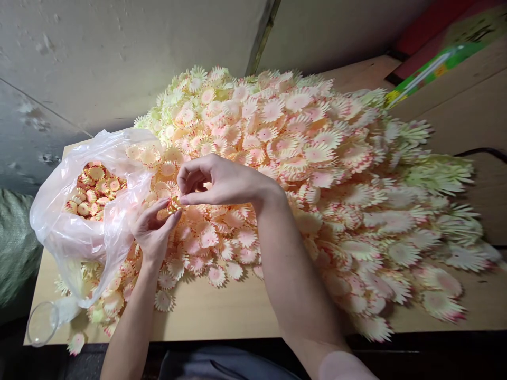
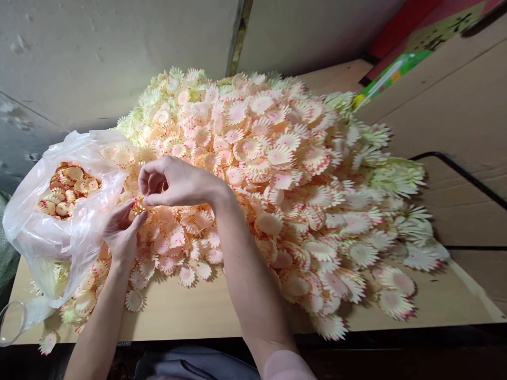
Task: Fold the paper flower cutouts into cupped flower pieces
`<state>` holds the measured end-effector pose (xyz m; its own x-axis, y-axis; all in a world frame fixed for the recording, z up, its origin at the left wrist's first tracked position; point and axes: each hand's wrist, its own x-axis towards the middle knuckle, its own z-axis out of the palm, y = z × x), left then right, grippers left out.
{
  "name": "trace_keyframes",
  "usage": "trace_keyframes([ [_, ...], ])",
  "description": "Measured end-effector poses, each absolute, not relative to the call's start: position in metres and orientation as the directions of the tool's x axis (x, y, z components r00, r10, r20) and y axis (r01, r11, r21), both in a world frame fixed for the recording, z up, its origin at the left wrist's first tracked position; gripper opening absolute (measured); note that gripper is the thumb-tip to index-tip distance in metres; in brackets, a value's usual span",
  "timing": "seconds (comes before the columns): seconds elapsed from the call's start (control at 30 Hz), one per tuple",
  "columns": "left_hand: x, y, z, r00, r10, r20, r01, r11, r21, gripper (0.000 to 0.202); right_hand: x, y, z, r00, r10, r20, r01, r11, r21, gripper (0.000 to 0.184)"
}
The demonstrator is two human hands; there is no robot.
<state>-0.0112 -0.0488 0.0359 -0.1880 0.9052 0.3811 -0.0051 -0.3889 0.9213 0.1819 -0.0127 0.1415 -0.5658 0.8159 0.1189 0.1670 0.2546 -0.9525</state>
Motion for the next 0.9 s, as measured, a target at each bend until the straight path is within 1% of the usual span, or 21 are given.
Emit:
trace_keyframes([
  [0.2,-0.0104,-0.0495,0.0377,-0.162,0.902,0.401,-0.035,-0.412,0.911,0.030,0.1781,-0.0113,0.1399,-0.590,0.802,0.094,0.168,0.235,-0.957,0.013],
  [0.37,-0.0102,-0.0501,0.0391,-0.165,0.902,0.399,-0.019,-0.407,0.913,0.030,0.1762,-0.0106,0.1385,-0.601,0.794,0.094,0.164,0.237,-0.958,0.012],
  [0.53,-0.0104,-0.0500,0.0392,-0.153,0.901,0.405,-0.055,-0.417,0.907,0.031,0.1770,-0.0102,0.1370,-0.610,0.785,0.105,0.137,0.235,-0.962,0.013],
  [0.9,-0.0104,-0.0502,0.0389,-0.168,0.913,0.373,-0.036,-0.383,0.923,0.031,0.1747,-0.0102,0.1376,-0.607,0.785,0.121,0.136,0.253,-0.958,0.014],
])
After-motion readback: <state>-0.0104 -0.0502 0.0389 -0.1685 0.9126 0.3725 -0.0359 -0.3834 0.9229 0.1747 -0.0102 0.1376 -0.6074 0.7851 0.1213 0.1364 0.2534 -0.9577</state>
